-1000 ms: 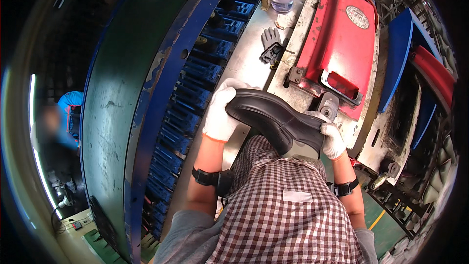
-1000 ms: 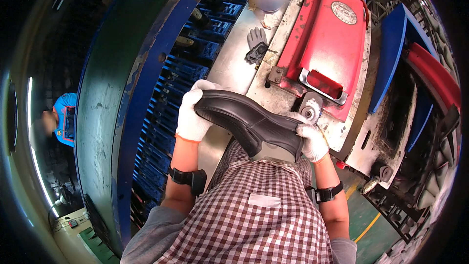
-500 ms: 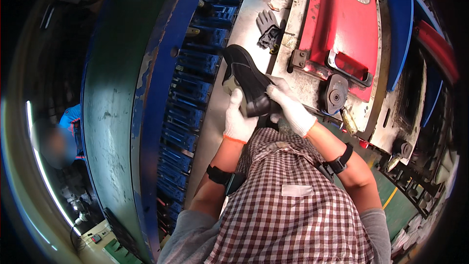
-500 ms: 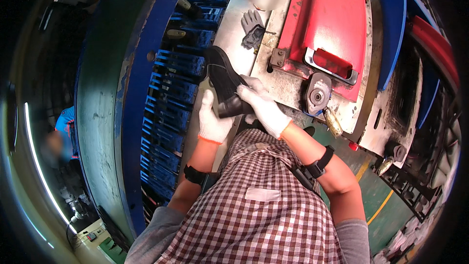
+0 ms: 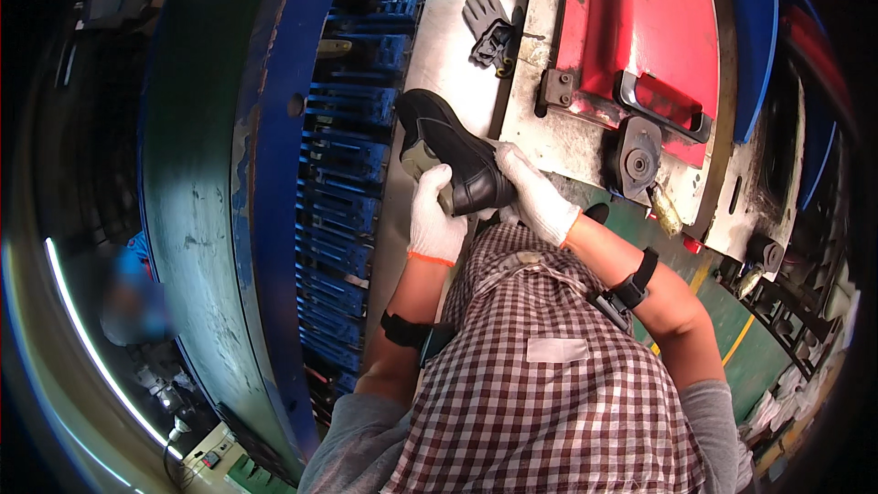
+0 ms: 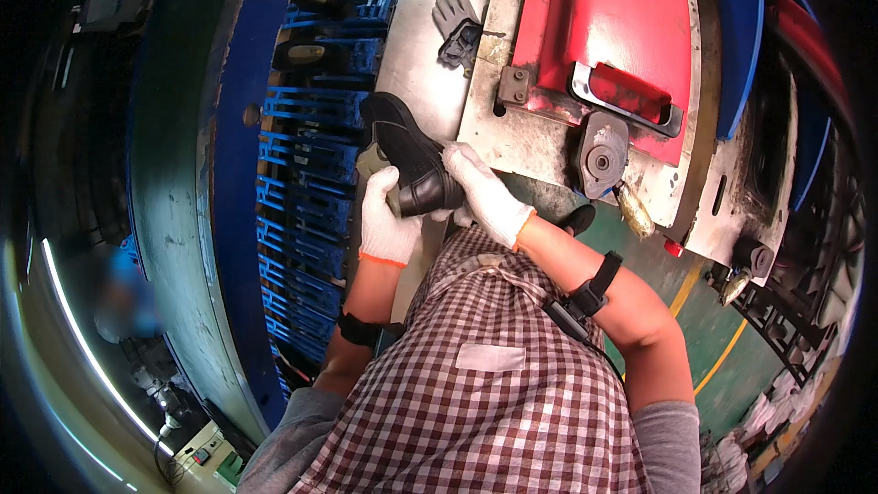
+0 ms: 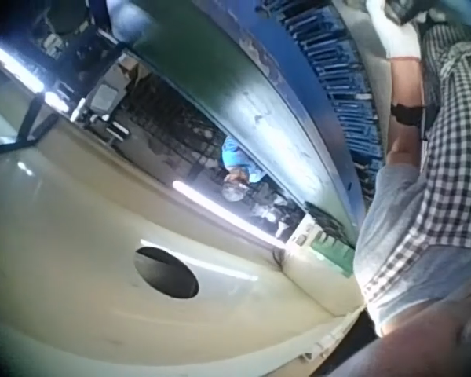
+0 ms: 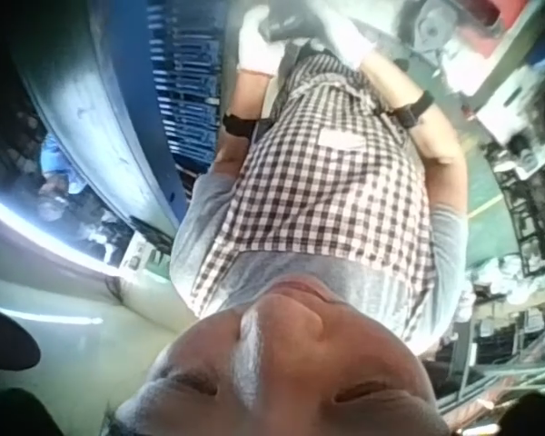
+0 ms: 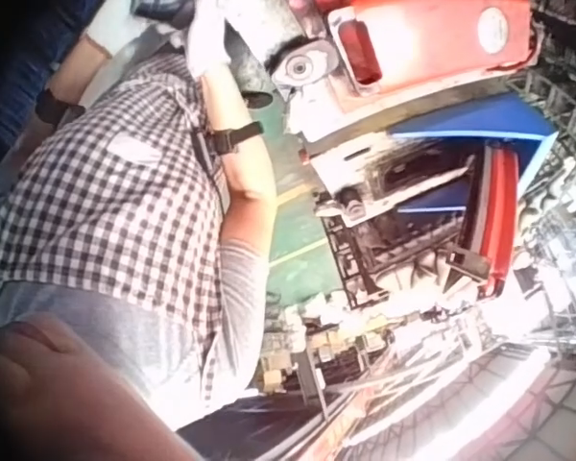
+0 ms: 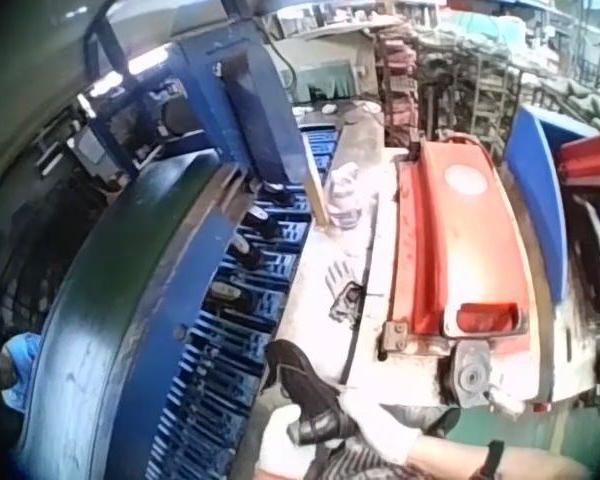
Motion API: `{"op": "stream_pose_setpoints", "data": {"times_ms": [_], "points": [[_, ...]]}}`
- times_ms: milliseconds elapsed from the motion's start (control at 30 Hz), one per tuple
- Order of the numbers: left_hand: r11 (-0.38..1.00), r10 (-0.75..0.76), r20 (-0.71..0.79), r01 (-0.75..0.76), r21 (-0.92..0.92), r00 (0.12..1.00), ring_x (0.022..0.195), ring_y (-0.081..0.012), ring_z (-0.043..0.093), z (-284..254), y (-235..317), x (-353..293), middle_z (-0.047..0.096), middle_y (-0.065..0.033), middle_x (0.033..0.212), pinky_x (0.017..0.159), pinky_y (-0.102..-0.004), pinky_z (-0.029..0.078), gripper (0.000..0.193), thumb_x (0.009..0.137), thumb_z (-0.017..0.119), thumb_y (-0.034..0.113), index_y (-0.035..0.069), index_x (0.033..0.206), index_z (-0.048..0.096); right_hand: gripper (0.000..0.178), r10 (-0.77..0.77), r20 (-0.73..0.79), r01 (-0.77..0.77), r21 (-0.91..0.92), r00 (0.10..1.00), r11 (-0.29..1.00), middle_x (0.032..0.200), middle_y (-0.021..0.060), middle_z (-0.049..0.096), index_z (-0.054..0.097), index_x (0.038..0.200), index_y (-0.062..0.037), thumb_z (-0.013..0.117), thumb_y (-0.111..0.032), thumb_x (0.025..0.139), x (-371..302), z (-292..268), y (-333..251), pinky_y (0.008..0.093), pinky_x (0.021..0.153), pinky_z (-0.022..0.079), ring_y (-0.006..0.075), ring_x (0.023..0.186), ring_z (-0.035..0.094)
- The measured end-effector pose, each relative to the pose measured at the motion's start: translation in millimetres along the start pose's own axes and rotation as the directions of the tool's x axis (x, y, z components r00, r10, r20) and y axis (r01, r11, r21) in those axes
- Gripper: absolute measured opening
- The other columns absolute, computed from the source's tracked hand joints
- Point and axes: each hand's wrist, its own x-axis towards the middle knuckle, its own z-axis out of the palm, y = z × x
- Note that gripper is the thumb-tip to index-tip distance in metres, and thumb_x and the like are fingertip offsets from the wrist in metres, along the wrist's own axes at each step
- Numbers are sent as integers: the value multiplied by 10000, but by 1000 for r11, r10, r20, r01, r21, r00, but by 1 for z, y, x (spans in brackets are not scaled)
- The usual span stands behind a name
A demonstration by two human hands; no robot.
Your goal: Operating a lasting and pressing machine to attach shoe soles.
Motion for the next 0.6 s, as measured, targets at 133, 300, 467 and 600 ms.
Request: {"op": "stream_pose_setpoints", "data": {"times_ms": [133, 300, 467, 600], "points": [[998, 42, 62, -45, 40, 997, 1210, -263, 636, -5, 2, -2, 666, -121, 1279, 1129, -451, 486, 407, 944, 618, 194, 18, 1310, 606, 515, -41, 4, 41, -12, 999, 999, 1067, 37, 679, 433, 1494, -147, 397, -497, 1119, -2, 0, -1, 204, 469, 389, 102, 690, 663], [995, -62, 63, 66, -71, 996, 1210, -280, 651, -8, 6, -3, 690, -145, 1268, 1108, -451, 500, 445, 918, 605, 264, 32, 1297, 635, 544, -43, 53, 53, -209, 998, 976, 1099, 66, 680, 430, 1528, -95, 438, -451, 1117, -10, -1, -17, 251, 563, 481, 142, 758, 683], [979, -166, -111, 150, -141, 980, 1215, -337, 653, -49, 24, 23, 697, -156, 1293, 1093, -578, 474, 562, 873, 601, 390, 52, 1320, 647, 439, -562, 148, 415, -824, 814, 385, 1256, 240, 674, 640, 1337, 18, 644, -266, 1002, -38, -17, -48, 430, 1048, 496, 393, 1187, 640], [991, 127, -339, -105, 81, 932, 1169, -301, 663, -83, 37, 50, 705, -91, 1267, 1044, -556, 504, 463, 861, 654, 336, 151, 1285, 666, 316, -835, 130, 299, -953, 535, 44, 1151, 166, 712, 695, 1241, -19, 665, -119, 943, -95, -55, -55, 446, 1013, 505, 356, 1109, 656]]}}
